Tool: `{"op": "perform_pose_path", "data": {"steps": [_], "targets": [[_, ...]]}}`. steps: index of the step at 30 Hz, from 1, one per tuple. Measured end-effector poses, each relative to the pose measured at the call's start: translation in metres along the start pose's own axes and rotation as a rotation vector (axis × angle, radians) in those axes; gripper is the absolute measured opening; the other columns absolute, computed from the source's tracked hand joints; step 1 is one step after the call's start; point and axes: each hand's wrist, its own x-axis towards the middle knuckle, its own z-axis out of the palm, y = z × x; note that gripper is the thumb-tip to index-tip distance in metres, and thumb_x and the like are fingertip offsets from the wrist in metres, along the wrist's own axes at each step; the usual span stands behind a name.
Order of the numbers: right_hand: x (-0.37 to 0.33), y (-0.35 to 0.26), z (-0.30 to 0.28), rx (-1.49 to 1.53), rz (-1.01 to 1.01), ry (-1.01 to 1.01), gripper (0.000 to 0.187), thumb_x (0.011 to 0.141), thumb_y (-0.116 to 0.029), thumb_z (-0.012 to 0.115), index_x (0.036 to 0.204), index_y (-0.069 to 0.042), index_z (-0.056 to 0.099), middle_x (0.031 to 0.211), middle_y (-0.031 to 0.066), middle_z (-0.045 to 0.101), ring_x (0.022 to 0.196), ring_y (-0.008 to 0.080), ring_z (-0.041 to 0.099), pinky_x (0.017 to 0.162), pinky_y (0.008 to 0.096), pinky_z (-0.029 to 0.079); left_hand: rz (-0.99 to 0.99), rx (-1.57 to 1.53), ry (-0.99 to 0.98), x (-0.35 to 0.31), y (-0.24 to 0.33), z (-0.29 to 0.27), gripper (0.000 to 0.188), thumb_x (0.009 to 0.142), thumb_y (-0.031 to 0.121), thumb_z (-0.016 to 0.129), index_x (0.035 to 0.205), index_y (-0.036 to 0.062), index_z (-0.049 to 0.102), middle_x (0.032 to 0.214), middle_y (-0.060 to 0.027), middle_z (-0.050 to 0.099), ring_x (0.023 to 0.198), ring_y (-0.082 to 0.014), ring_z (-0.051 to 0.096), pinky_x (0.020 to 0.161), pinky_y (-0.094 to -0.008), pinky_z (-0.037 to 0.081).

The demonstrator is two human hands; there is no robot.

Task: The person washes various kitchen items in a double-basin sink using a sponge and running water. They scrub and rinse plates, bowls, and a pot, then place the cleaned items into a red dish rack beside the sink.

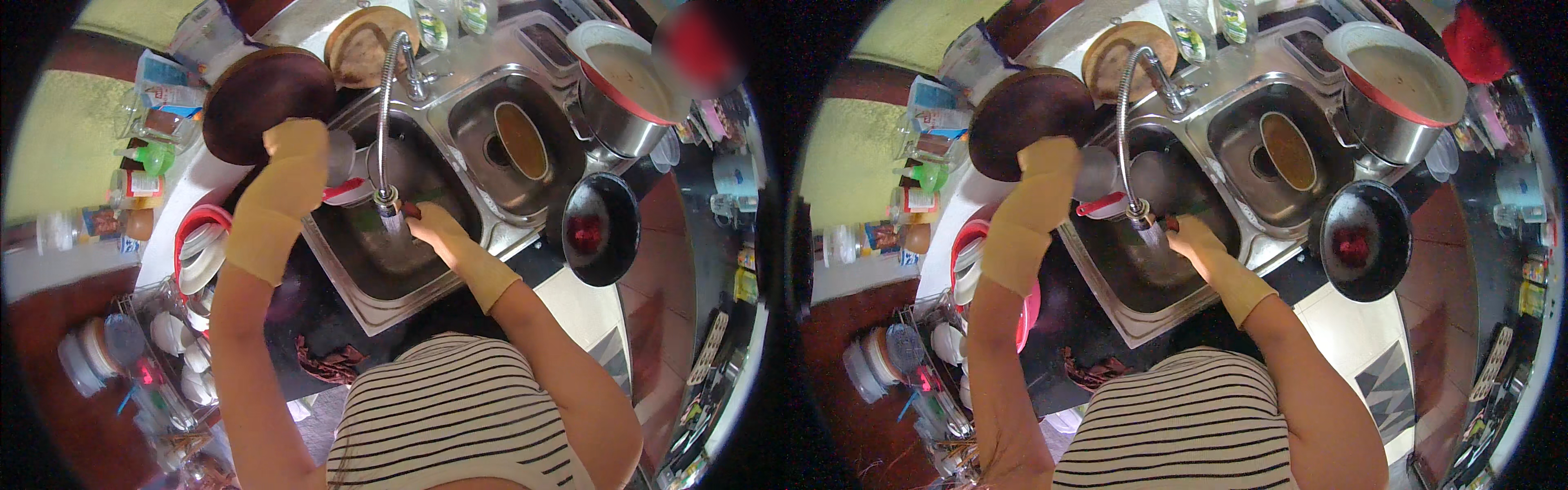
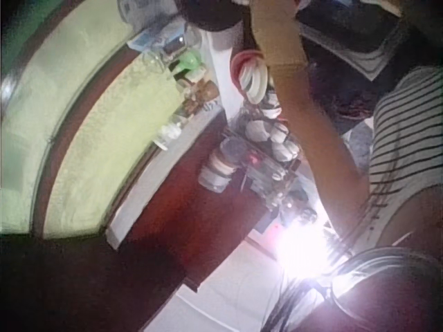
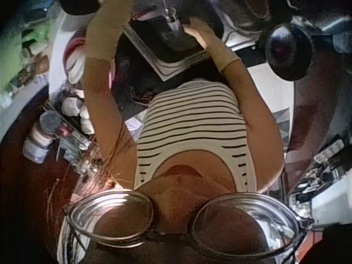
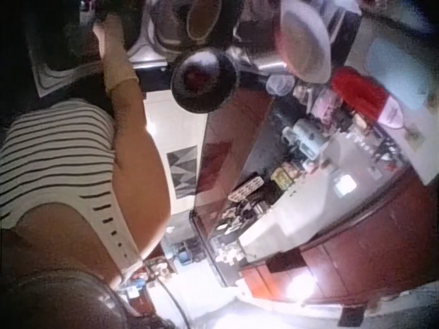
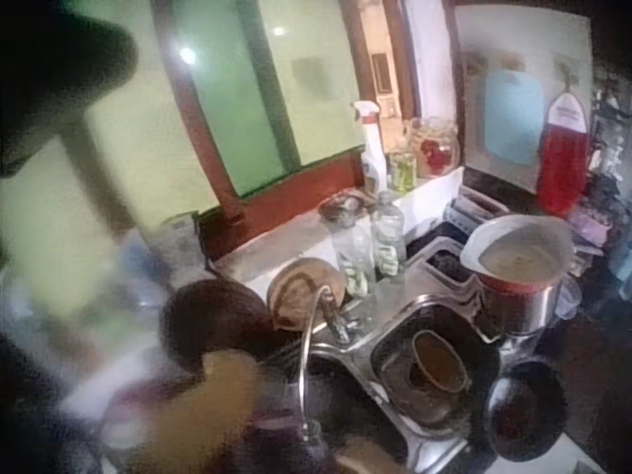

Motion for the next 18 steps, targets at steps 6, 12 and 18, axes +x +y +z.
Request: {"op": "perform_pose_path", "data": {"steps": [6,12,18], "targets": [[0.035,-0.016,-0.006,0.035,-0.004,0.064,0.036,0.087,-0.032,0.060,0.110,-0.006,0.069,0.113,0.0207,0.070,0.109,0.0375,0.065,0.092,0.0458,0.051,-0.014,-0.332,-0.117,0.079,0.025,0.067,0.035,0.092,0.037,0.060,0.116,0.0167,0.075,0.119,-0.0089,0.072,0.113,-0.0304,0.068,0.092,-0.0465,0.054],[0.032,-0.012,-0.012,0.074,0.049,0.050,0.042,0.086,-0.033,0.063,0.118,-0.007,0.068,0.118,0.0212,0.068,0.112,0.0369,0.065,0.095,0.0450,0.050,0.145,-0.457,-0.015,0.045,0.000,0.053,0.058,0.088,0.052,0.065,0.134,0.0162,0.063,0.133,-0.0123,0.065,0.127,-0.0318,0.058,0.106,-0.0465,0.044],[0.033,0.008,-0.005,0.129,0.016,0.061,0.041,0.084,-0.033,0.064,0.114,-0.005,0.069,0.113,0.0230,0.069,0.109,0.0377,0.066,0.093,0.0446,0.050,0.073,-0.662,0.251,0.007,-0.006,0.078,0.073,0.089,0.049,0.066,0.150,0.0138,0.046,0.147,-0.0150,0.052,0.135,-0.0332,0.050,0.113,-0.0428,0.038]]}}
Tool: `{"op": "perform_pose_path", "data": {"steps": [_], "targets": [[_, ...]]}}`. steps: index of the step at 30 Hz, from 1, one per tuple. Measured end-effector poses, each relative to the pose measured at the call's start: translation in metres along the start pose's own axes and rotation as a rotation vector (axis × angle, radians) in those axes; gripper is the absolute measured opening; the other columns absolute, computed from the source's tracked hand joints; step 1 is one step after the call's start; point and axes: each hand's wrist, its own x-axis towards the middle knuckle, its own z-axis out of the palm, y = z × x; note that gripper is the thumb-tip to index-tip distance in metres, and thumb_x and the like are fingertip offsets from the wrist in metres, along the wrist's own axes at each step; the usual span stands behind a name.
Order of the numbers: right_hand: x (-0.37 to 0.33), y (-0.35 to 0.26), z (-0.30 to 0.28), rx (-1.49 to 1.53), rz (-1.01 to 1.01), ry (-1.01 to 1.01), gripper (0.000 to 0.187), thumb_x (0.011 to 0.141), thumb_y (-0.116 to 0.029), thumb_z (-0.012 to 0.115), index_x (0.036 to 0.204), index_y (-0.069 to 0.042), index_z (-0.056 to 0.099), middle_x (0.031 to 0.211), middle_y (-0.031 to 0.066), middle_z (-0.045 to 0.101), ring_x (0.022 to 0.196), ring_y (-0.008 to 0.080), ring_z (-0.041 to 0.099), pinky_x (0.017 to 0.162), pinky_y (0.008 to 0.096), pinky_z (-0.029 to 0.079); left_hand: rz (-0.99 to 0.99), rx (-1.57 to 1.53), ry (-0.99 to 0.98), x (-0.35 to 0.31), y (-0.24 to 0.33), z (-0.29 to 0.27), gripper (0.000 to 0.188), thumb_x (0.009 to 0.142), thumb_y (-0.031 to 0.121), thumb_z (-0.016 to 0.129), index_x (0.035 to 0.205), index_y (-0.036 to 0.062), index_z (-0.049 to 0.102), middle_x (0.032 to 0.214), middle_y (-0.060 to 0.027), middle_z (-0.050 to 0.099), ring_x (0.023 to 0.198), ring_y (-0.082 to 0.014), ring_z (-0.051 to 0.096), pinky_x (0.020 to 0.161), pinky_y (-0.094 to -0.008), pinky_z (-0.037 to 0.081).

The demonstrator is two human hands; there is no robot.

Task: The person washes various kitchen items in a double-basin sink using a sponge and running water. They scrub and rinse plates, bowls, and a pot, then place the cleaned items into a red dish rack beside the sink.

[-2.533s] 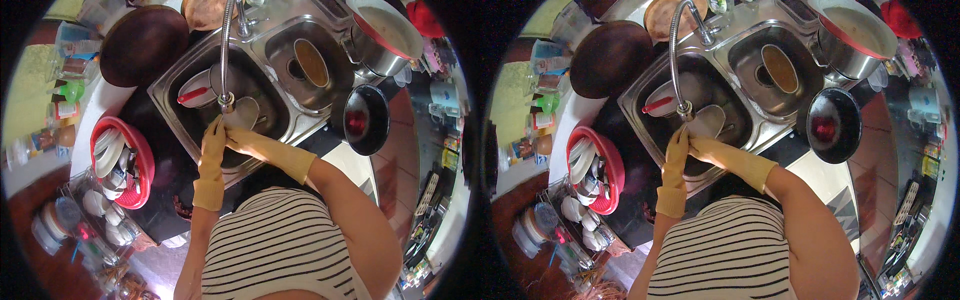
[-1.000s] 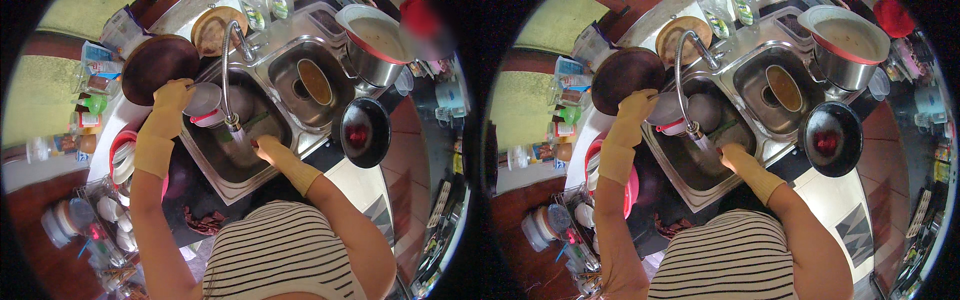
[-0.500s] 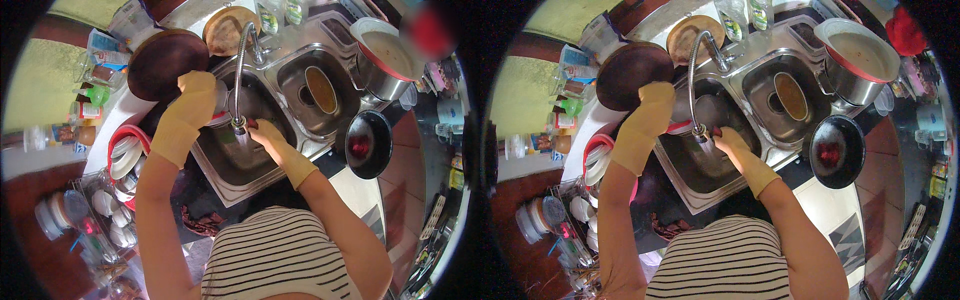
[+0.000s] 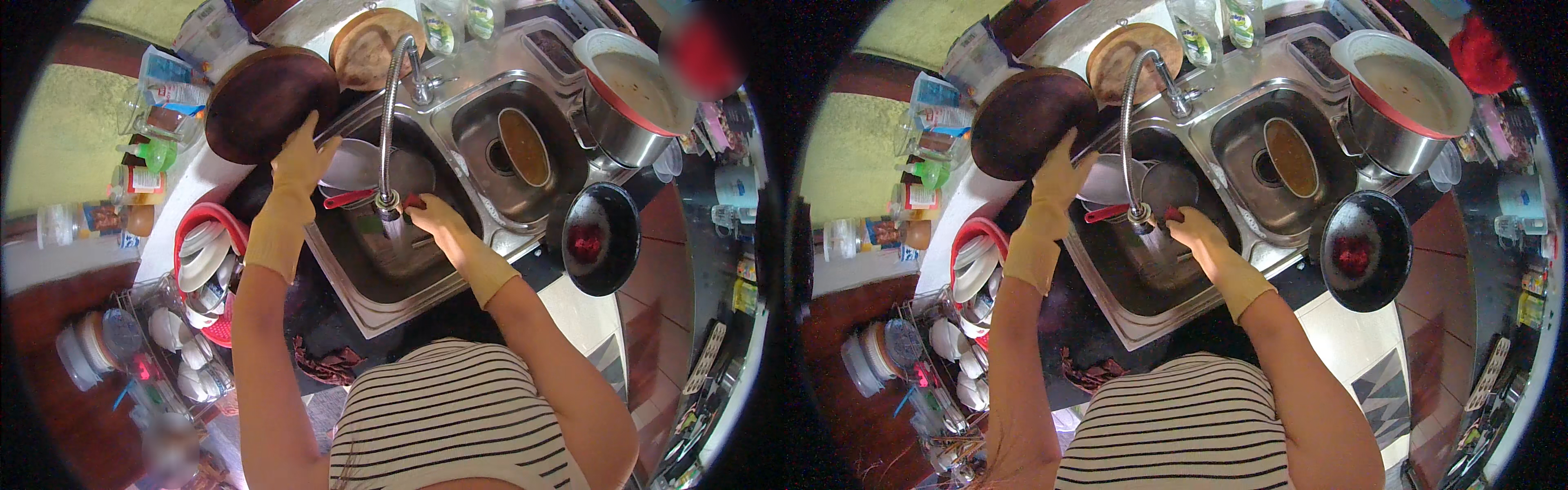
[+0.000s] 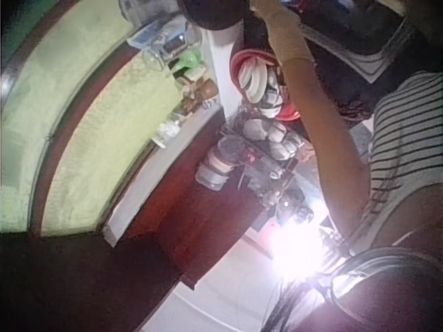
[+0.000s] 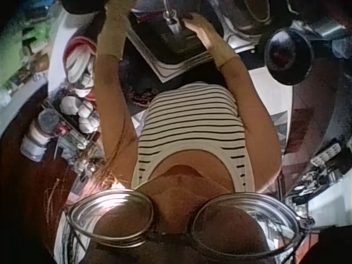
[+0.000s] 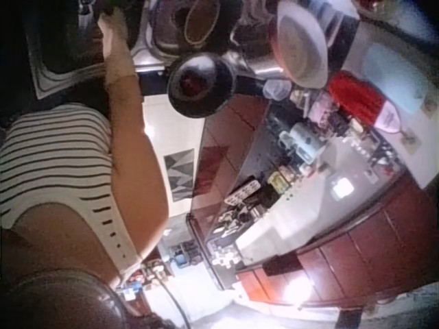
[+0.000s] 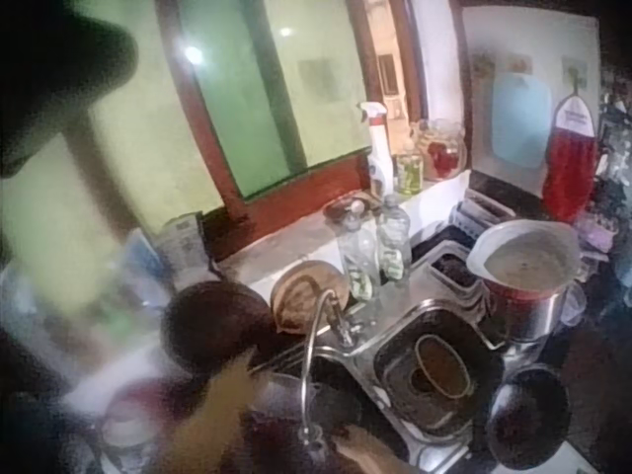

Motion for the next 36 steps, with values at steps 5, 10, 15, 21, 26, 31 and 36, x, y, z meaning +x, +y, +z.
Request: {"op": "perform_pose_path", "data": {"steps": [5,10,15,21,26,31,36], "targets": [[-0.012,-0.003,-0.003,-0.007,0.035,-0.072,0.040,0.083,-0.033,0.064,0.110,-0.004,0.070,0.106,0.0213,0.071,0.103,0.0377,0.068,0.088,0.0451,0.050,0.135,-0.152,0.277,-0.044,-0.024,0.020,0.067,0.091,0.034,0.068,0.149,0.0089,0.044,0.147,-0.0182,0.051,0.135,-0.0368,0.048,0.113,-0.0443,0.038],[-0.008,0.013,-0.009,-0.064,-0.002,-0.028,0.031,0.082,-0.028,0.066,0.100,-0.003,0.069,0.093,0.0207,0.070,0.089,0.0339,0.067,0.077,0.0450,0.049,0.136,-0.455,0.613,-0.104,0.015,0.010,0.051,0.093,0.016,0.067,0.140,0.0034,0.053,0.138,-0.0217,0.058,0.128,-0.0401,0.054,0.107,-0.0462,0.043],[-0.024,0.015,-0.026,-0.494,-0.181,-0.062,0.022,0.081,-0.023,0.065,0.092,-0.005,0.070,0.088,0.0208,0.070,0.083,0.0372,0.068,0.073,0.0452,0.052,-0.004,-0.578,0.558,-0.184,0.040,0.068,0.022,0.095,0.012,0.068,0.114,0.0021,0.071,0.090,-0.0173,0.071,0.076,-0.0254,0.069,0.069,-0.0353,0.055],[-0.054,0.012,-0.032,-0.980,-0.105,-0.286,0.022,0.085,-0.025,0.066,0.099,-0.010,0.073,0.103,0.0188,0.071,0.100,0.0391,0.067,0.087,0.0494,0.053,-0.090,-0.434,-0.426,-0.201,0.029,0.162,0.058,0.091,0.049,0.061,0.133,0.0080,0.060,0.115,-0.0178,0.070,0.106,-0.0349,0.066,0.094,-0.0417,0.049],[-0.098,-0.033,-0.071,-0.345,-0.225,0.334,0.023,0.087,-0.026,0.064,0.099,-0.008,0.071,0.096,0.0201,0.070,0.092,0.0362,0.069,0.083,0.0456,0.053,-0.318,-0.976,-0.588,-0.173,0.030,0.157,0.062,0.090,0.047,0.064,0.135,0.0042,0.058,0.119,-0.0162,0.067,0.104,-0.0245,0.065,0.093,-0.0353,0.049],[-0.034,0.013,-0.137,0.667,0.049,0.641,0.030,0.091,-0.038,0.067,0.093,-0.008,0.065,0.081,0.0088,0.067,0.068,0.0236,0.060,0.068,0.0389,0.051,-0.345,-1.339,-0.598,-0.172,0.025,0.156,0.059,0.094,0.042,0.063,0.137,0.0025,0.056,0.119,-0.0099,0.066,0.099,-0.0195,0.065,0.088,-0.0333,0.050],[0.041,0.071,-0.141,1.529,0.505,0.722,0.028,0.093,-0.041,0.066,0.084,-0.015,0.059,0.070,0.0016,0.061,0.051,0.0150,0.048,0.049,0.0345,0.044,-0.538,-1.261,-0.767,-0.165,0.022,0.168,0.055,0.093,0.038,0.067,0.135,0.0039,0.055,0.112,-0.0084,0.065,0.098,-0.0196,0.064,0.086,-0.0344,0.052]]}}
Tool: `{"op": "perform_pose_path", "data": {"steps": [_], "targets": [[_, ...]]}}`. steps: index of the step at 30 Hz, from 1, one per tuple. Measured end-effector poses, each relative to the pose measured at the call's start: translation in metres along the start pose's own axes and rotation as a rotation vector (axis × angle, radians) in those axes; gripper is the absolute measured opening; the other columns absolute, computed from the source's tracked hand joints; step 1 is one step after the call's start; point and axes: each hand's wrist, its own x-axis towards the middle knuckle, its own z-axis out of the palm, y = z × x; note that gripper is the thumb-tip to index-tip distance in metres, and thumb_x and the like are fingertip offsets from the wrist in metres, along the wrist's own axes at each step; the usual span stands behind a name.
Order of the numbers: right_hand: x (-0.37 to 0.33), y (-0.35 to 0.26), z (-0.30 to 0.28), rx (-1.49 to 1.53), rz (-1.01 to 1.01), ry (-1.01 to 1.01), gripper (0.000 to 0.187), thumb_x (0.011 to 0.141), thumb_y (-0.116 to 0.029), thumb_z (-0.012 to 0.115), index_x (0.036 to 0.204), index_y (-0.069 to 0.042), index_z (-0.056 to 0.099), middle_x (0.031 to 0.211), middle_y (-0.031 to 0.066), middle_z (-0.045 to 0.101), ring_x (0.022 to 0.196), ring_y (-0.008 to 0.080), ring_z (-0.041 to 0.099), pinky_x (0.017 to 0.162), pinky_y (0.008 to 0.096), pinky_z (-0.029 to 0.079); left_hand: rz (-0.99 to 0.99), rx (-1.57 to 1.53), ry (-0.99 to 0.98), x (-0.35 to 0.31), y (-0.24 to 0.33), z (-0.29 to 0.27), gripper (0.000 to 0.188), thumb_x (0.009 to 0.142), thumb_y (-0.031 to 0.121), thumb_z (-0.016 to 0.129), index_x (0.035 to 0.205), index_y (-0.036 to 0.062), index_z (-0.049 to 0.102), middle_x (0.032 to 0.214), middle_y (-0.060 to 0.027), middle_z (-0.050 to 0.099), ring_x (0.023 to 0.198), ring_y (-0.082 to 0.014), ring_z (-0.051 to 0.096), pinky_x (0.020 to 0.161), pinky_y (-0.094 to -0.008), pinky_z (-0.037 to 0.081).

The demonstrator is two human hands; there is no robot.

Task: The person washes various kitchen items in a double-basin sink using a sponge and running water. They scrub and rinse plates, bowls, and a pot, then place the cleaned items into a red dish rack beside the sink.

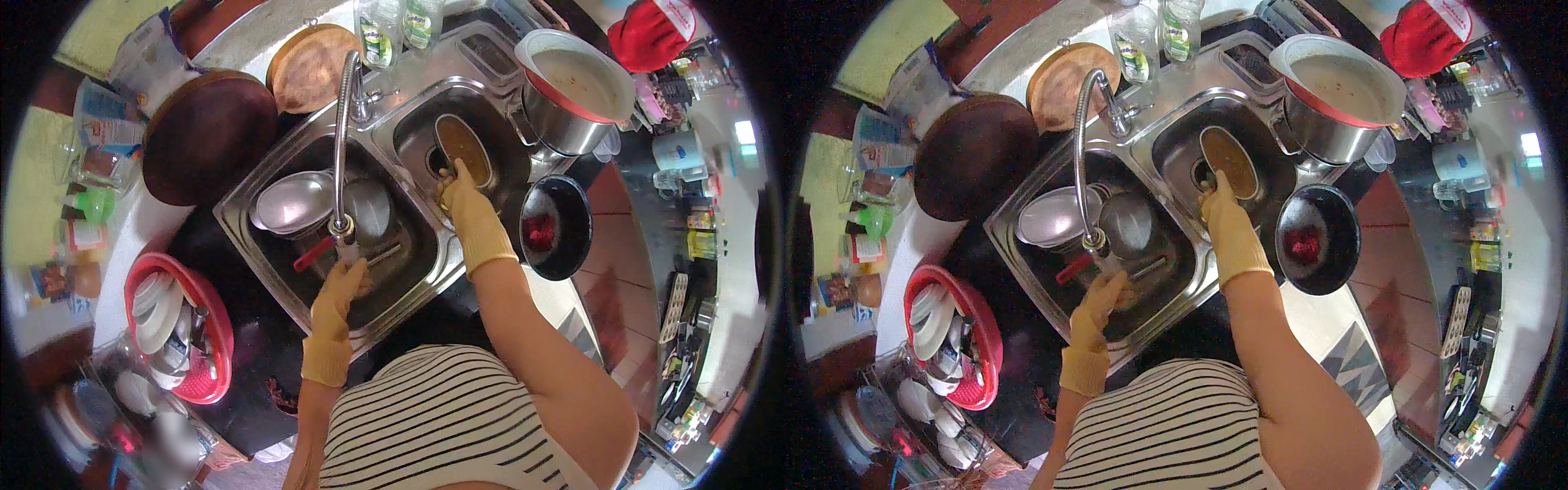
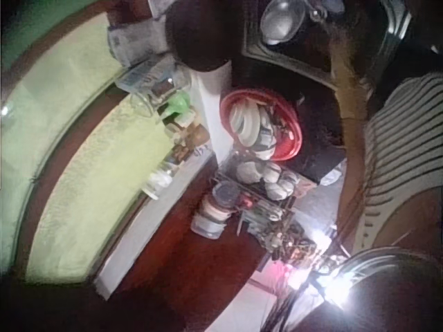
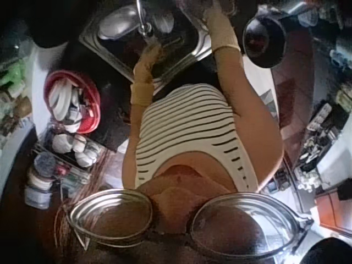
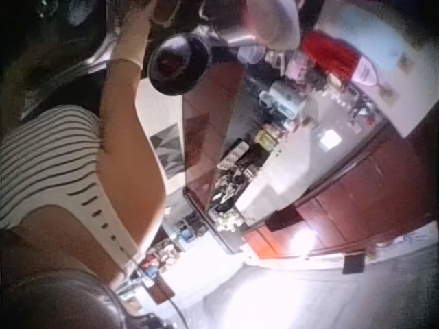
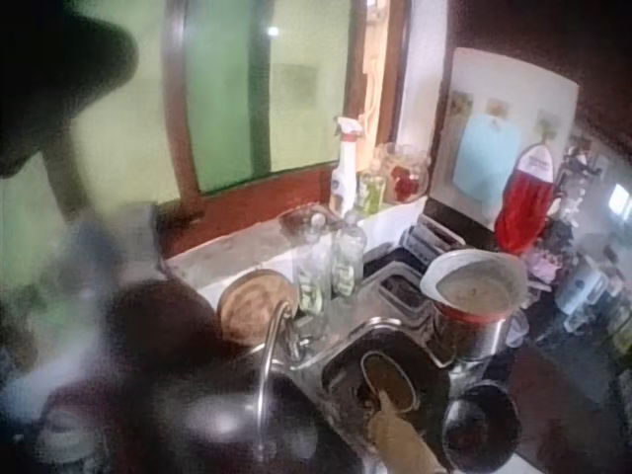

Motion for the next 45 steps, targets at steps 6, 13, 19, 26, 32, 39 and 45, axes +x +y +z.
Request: {"op": "perform_pose_path", "data": {"steps": [6,13,19,26,32,39,45], "targets": [[0.107,0.004,-0.031,0.225,0.020,0.039,0.033,0.099,-0.046,0.051,0.091,-0.015,0.060,0.071,0.0026,0.065,0.056,0.0150,0.055,0.048,0.0341,0.045,0.030,-0.547,0.066,0.000,0.014,0.012,0.054,0.093,0.040,0.068,0.128,0.0012,0.055,0.111,-0.0101,0.064,0.096,-0.0214,0.066,0.079,-0.0326,0.055],[0.112,0.004,0.004,0.532,0.140,0.172,0.021,0.102,-0.024,0.047,0.097,-0.011,0.063,0.078,0.0020,0.066,0.070,0.0141,0.065,0.055,0.0223,0.053,0.297,-0.009,0.281,0.060,-0.059,-0.037,0.046,0.094,0.034,0.066,0.131,0.0099,0.057,0.110,-0.0108,0.068,0.100,-0.0309,0.068,0.079,-0.0452,0.055],[0.082,-0.001,-0.004,0.376,0.002,0.204,0.015,0.100,-0.019,0.053,0.096,-0.008,0.063,0.085,0.0034,0.065,0.071,0.0134,0.065,0.055,0.0228,0.054,0.493,1.285,0.676,0.026,0.009,-0.030,0.045,0.091,0.026,0.067,0.130,0.0067,0.059,0.104,-0.0135,0.070,0.095,-0.0340,0.070,0.079,-0.0510,0.055],[-0.010,-0.028,0.004,0.133,-0.125,0.165,0.012,0.096,-0.020,0.059,0.093,-0.010,0.062,0.080,0.0015,0.062,0.063,0.0092,0.061,0.052,0.0222,0.053,-0.029,1.538,0.359,0.075,0.024,-0.065,0.033,0.086,0.026,0.072,0.115,0.0091,0.072,0.108,-0.0078,0.075,0.102,-0.0281,0.072,0.084,-0.0488,0.056],[-0.061,-0.036,-0.026,-0.010,-0.133,0.053,0.011,0.096,-0.021,0.059,0.091,-0.011,0.057,0.072,0.0024,0.059,0.053,0.0083,0.054,0.047,0.0220,0.050,-0.003,1.600,0.121,0.010,0.081,-0.037,0.034,0.086,0.041,0.068,0.105,0.0137,0.078,0.112,-0.0107,0.074,0.105,-0.0303,0.071,0.087,-0.0427,0.056],[-0.124,-0.009,-0.046,-0.145,-0.007,-0.046,0.005,0.095,-0.015,0.057,0.092,-0.012,0.056,0.075,0.0090,0.067,0.041,0.0048,0.044,0.036,0.0184,0.041,0.074,1.536,0.358,-0.049,0.075,-0.056,0.031,0.087,0.043,0.067,0.099,0.0161,0.078,0.096,-0.0130,0.074,0.095,-0.0335,0.072,0.083,-0.0448,0.056],[-0.161,0.007,-0.076,-0.363,-0.026,-0.137,0.014,0.095,-0.023,0.059,0.096,-0.009,0.058,0.084,0.0081,0.068,0.046,0.0054,0.047,0.037,0.0174,0.040,0.171,1.623,0.491,-0.109,0.092,-0.070,0.025,0.085,0.036,0.069,0.095,0.0147,0.077,0.088,-0.0113,0.074,0.087,-0.0332,0.072,0.076,-0.0443,0.057]]}}
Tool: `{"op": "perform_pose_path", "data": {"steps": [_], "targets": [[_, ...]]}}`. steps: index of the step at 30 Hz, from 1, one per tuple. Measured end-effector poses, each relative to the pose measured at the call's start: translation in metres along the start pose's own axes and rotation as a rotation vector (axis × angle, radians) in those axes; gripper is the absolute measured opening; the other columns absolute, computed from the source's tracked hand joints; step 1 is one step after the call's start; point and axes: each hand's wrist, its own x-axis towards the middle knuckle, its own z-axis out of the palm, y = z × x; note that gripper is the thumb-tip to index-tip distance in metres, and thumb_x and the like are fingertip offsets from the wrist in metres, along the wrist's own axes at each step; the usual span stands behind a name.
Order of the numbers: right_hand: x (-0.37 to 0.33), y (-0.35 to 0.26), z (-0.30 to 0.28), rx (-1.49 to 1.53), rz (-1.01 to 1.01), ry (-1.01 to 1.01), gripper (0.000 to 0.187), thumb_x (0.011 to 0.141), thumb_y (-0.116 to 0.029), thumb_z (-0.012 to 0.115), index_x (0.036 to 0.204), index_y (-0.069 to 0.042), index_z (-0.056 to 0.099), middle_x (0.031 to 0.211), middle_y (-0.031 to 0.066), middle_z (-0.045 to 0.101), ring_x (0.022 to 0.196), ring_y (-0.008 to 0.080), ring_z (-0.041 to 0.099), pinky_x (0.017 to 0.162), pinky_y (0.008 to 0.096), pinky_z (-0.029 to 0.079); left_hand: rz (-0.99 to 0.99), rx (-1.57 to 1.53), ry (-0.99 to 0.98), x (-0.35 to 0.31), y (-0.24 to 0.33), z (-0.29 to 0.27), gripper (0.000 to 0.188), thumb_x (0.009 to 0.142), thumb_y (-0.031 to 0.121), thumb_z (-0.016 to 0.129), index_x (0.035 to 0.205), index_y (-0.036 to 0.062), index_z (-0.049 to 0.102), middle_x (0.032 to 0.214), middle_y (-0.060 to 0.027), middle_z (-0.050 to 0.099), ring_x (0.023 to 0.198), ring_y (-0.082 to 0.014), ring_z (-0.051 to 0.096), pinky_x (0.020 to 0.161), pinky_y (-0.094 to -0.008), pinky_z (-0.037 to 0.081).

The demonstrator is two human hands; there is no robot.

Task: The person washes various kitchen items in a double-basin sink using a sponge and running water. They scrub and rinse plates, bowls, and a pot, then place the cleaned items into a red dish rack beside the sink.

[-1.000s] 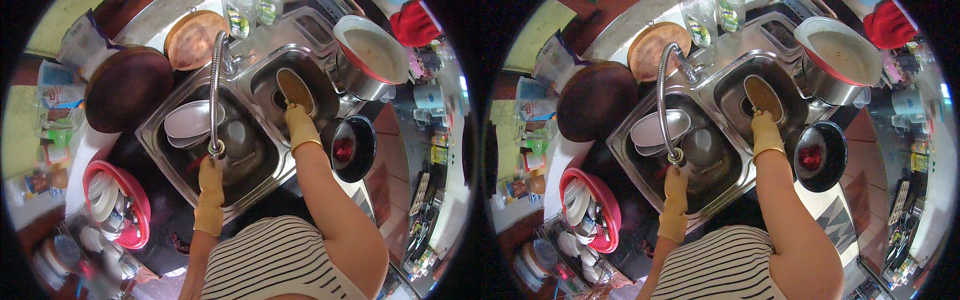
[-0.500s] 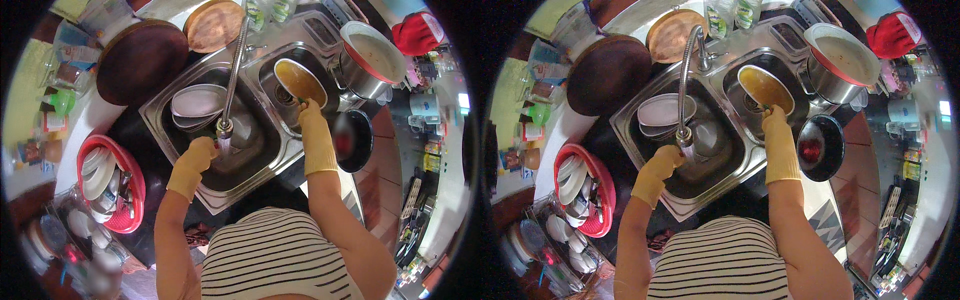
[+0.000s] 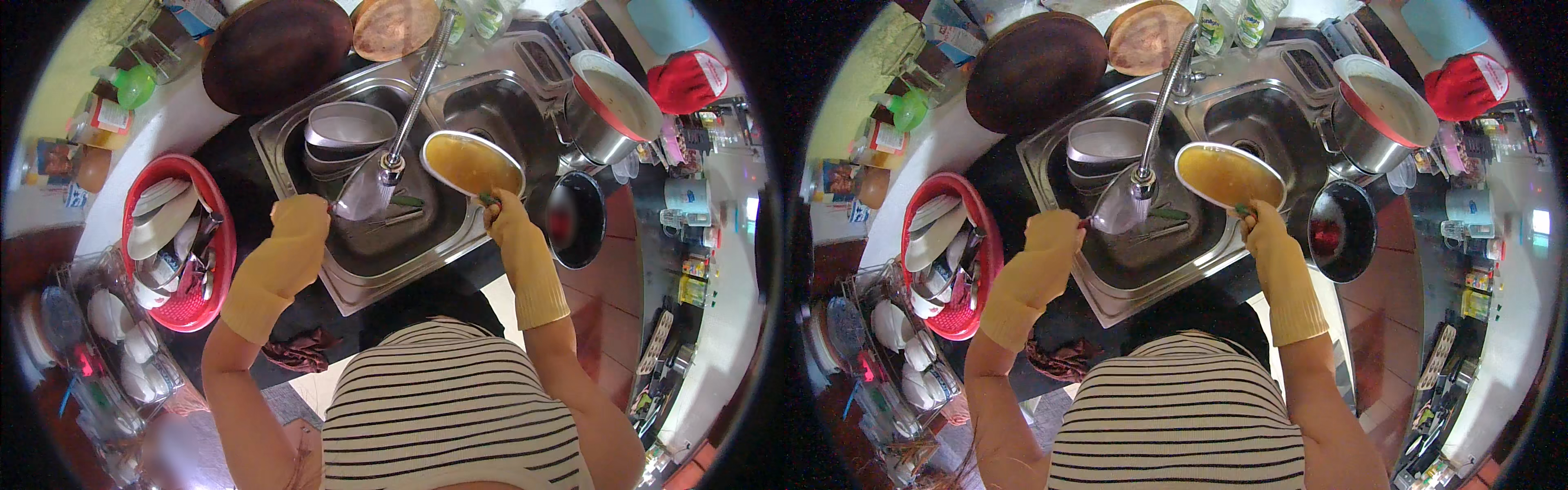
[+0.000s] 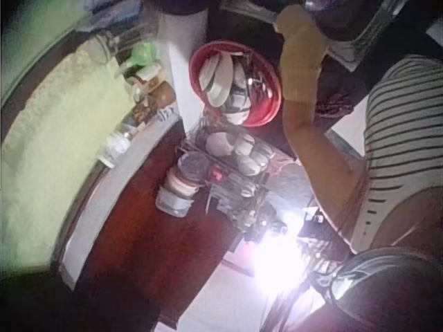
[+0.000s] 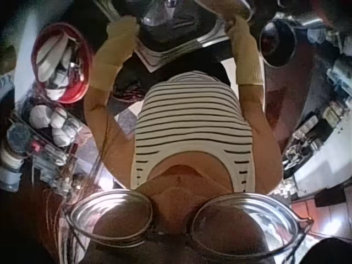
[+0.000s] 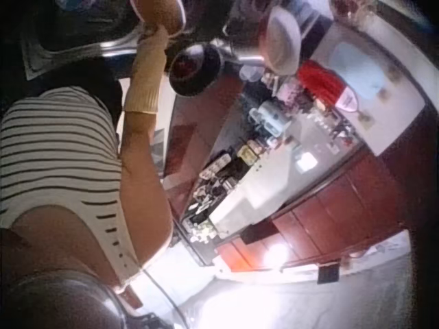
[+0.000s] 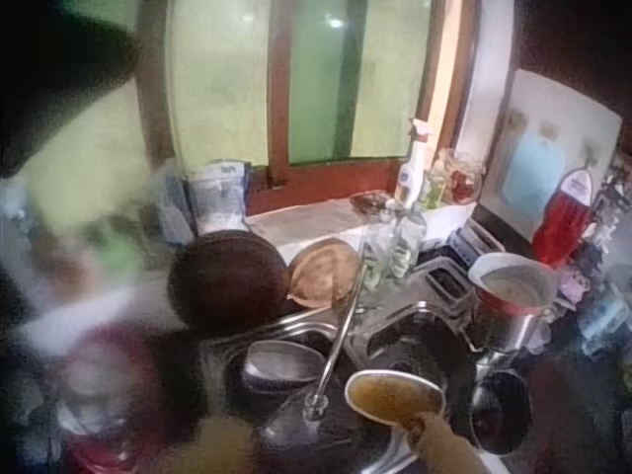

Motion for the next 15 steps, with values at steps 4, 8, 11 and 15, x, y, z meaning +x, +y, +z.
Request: {"op": "perform_pose_path", "data": {"steps": [4,8,11,15], "targets": [[0.002,0.019,-0.014,-0.088,0.062,-0.018,0.010,0.094,-0.018,0.057,0.097,-0.009,0.054,0.082,0.0126,0.068,0.041,0.0046,0.042,0.037,0.0169,0.041,-0.027,-0.008,0.162,-0.018,-0.016,-0.026,0.026,0.085,0.037,0.070,0.091,0.0127,0.076,0.087,-0.0123,0.073,0.085,-0.0335,0.072,0.073,-0.0456,0.056],[0.030,0.033,-0.044,-0.187,0.094,-0.106,0.008,0.093,-0.018,0.057,0.093,-0.011,0.053,0.077,0.0110,0.067,0.040,0.0050,0.040,0.038,0.0177,0.039,0.054,-0.021,0.022,0.006,-0.007,-0.070,0.023,0.082,0.029,0.068,0.094,0.0113,0.077,0.092,-0.0131,0.075,0.091,-0.0319,0.073,0.077,-0.0465,0.057],[0.004,0.038,-0.025,-0.262,0.058,-0.098,0.009,0.092,-0.017,0.058,0.090,-0.010,0.055,0.070,0.0058,0.061,0.041,0.0061,0.039,0.038,0.0185,0.035,0.228,-0.060,0.322,0.015,0.004,-0.076,0.021,0.083,0.027,0.068,0.088,0.0087,0.075,0.089,-0.0152,0.073,0.089,-0.0340,0.072,0.077,-0.0473,0.056],[-0.006,0.043,-0.018,-0.303,0.056,-0.102,0.014,0.091,-0.018,0.061,0.094,-0.004,0.061,0.069,0.0050,0.057,0.045,0.0080,0.040,0.038,0.0211,0.032,0.505,-0.098,0.605,0.048,0.020,-0.074,0.019,0.083,0.024,0.069,0.083,0.0053,0.074,0.088,-0.0181,0.072,0.088,-0.0364,0.070,0.078,-0.0482,0.055]]}}
